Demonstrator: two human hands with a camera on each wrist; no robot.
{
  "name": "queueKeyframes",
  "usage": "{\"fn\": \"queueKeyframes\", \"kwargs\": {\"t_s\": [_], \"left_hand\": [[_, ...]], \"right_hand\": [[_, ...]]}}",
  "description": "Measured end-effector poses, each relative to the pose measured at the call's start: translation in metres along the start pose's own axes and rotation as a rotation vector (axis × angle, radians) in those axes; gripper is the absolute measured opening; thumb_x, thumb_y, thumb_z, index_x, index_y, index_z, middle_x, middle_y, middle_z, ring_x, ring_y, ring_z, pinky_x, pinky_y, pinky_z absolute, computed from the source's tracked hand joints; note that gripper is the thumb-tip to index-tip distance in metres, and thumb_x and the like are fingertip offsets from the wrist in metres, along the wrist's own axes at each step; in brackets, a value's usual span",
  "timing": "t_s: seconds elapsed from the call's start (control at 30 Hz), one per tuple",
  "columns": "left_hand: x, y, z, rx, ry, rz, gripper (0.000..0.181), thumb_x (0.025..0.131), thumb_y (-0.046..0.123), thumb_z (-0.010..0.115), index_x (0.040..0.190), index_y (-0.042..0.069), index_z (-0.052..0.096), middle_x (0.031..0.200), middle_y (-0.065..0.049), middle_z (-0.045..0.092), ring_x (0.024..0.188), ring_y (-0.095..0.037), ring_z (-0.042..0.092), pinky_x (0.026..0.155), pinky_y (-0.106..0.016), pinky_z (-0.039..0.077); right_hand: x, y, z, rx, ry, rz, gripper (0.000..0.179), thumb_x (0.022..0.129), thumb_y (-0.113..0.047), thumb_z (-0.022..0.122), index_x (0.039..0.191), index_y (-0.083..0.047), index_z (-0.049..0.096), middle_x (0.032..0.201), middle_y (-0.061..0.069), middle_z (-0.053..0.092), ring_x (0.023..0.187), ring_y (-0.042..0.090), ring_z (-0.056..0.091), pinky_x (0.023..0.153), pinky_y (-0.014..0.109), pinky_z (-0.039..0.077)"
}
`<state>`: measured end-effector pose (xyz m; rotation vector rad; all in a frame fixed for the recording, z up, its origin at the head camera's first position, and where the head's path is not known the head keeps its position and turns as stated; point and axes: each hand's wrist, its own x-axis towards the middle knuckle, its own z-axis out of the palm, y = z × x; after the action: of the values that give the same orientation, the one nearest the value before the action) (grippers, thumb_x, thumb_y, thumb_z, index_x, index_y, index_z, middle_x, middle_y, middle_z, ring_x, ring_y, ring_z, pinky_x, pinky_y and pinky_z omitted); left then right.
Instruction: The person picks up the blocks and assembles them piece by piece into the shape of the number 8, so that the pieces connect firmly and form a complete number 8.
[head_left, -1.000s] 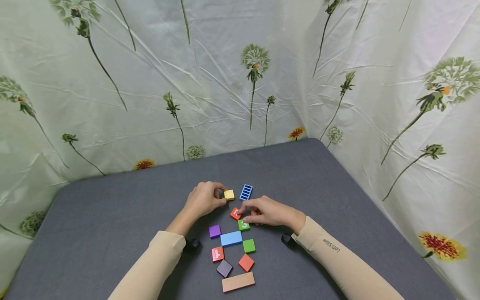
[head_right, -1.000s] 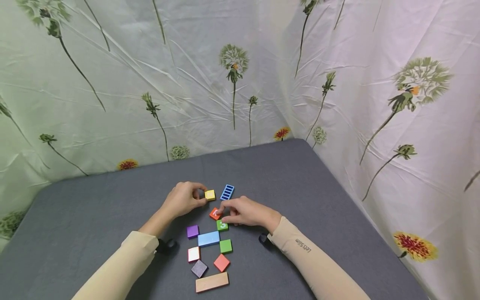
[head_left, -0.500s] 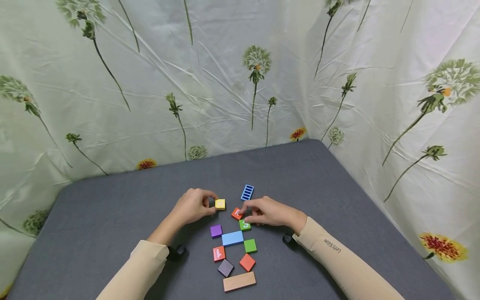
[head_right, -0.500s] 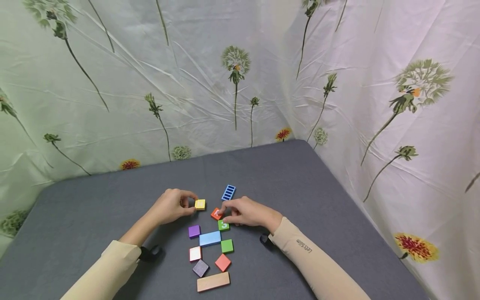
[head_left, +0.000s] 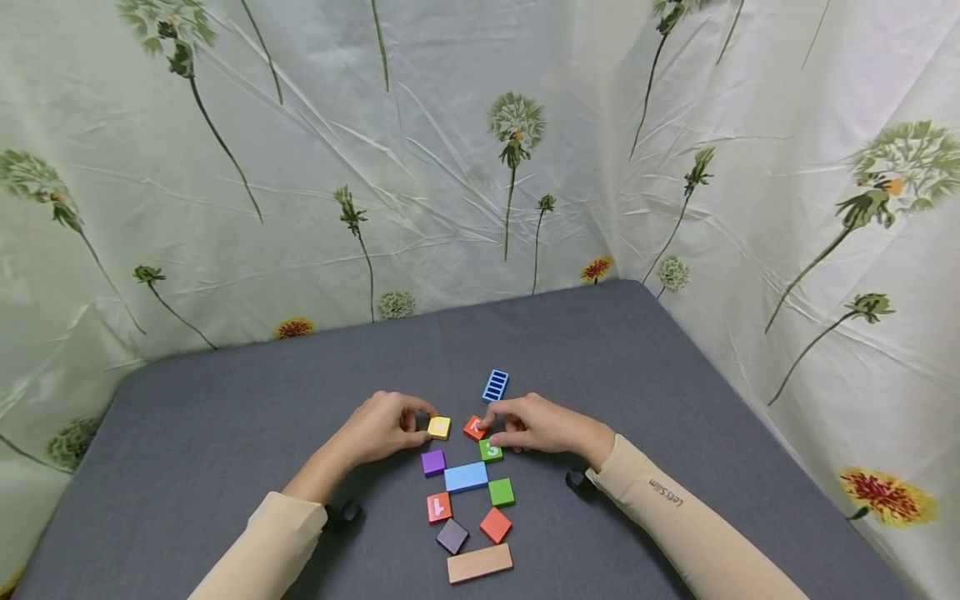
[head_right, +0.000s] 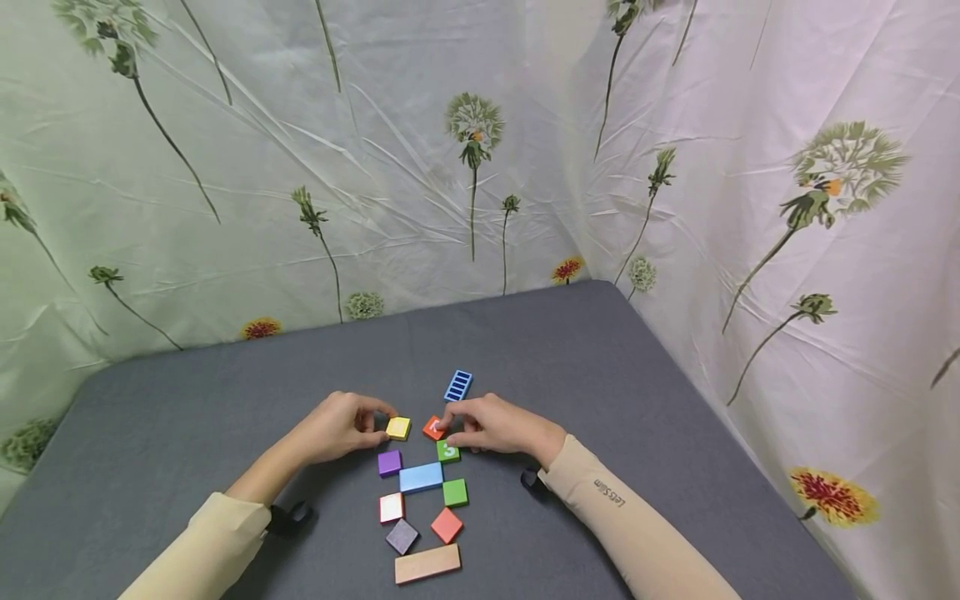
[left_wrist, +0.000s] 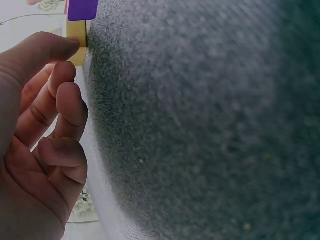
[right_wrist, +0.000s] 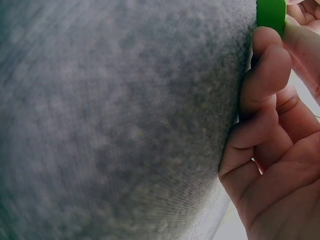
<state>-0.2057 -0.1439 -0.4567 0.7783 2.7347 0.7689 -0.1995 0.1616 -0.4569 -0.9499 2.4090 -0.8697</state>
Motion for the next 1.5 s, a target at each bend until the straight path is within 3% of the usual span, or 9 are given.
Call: {"fn": "queueKeyframes", "kwargs": {"t_s": [0.73,1.03,1.2,1.5], "left_hand": [[-0.007,-0.005,-0.003,-0.006,-0.072,0.074,0.030,0.097,0.014,0.079,0.126,0.021,0.080,0.070,0.013,0.054,0.061,0.000,0.045,0.056,-0.020,0.033],[-0.009,-0.008,-0.003,-0.027,-0.060,0.091,0.036,0.096,0.010,0.078,0.130,0.023,0.079,0.069,0.014,0.050,0.061,0.001,0.043,0.056,-0.021,0.033],[-0.010,-0.008,-0.003,-0.065,-0.022,0.106,0.046,0.094,0.005,0.075,0.138,0.019,0.074,0.070,0.013,0.053,0.062,0.000,0.046,0.058,-0.021,0.037],[-0.012,-0.008,0.002,-0.066,0.007,0.063,0.028,0.098,0.020,0.079,0.126,0.017,0.077,0.073,0.012,0.059,0.064,-0.001,0.049,0.059,-0.021,0.039]], "right_hand": [[0.000,-0.002,-0.001,0.000,0.002,-0.006,0.019,0.106,-0.024,0.070,0.124,-0.017,0.071,0.068,-0.011,0.058,0.060,-0.002,0.049,0.060,0.019,0.039],[0.000,-0.001,-0.001,-0.004,0.002,0.004,0.019,0.106,-0.024,0.070,0.124,-0.018,0.071,0.068,-0.012,0.058,0.060,-0.002,0.047,0.060,0.020,0.039],[0.000,0.000,-0.001,-0.008,0.002,0.005,0.018,0.106,-0.025,0.071,0.122,-0.018,0.070,0.068,-0.013,0.057,0.059,-0.002,0.047,0.060,0.020,0.039],[0.001,0.001,0.000,-0.003,0.004,0.002,0.018,0.106,-0.024,0.071,0.123,-0.019,0.071,0.068,-0.012,0.058,0.059,-0.002,0.047,0.060,0.020,0.038]]}}
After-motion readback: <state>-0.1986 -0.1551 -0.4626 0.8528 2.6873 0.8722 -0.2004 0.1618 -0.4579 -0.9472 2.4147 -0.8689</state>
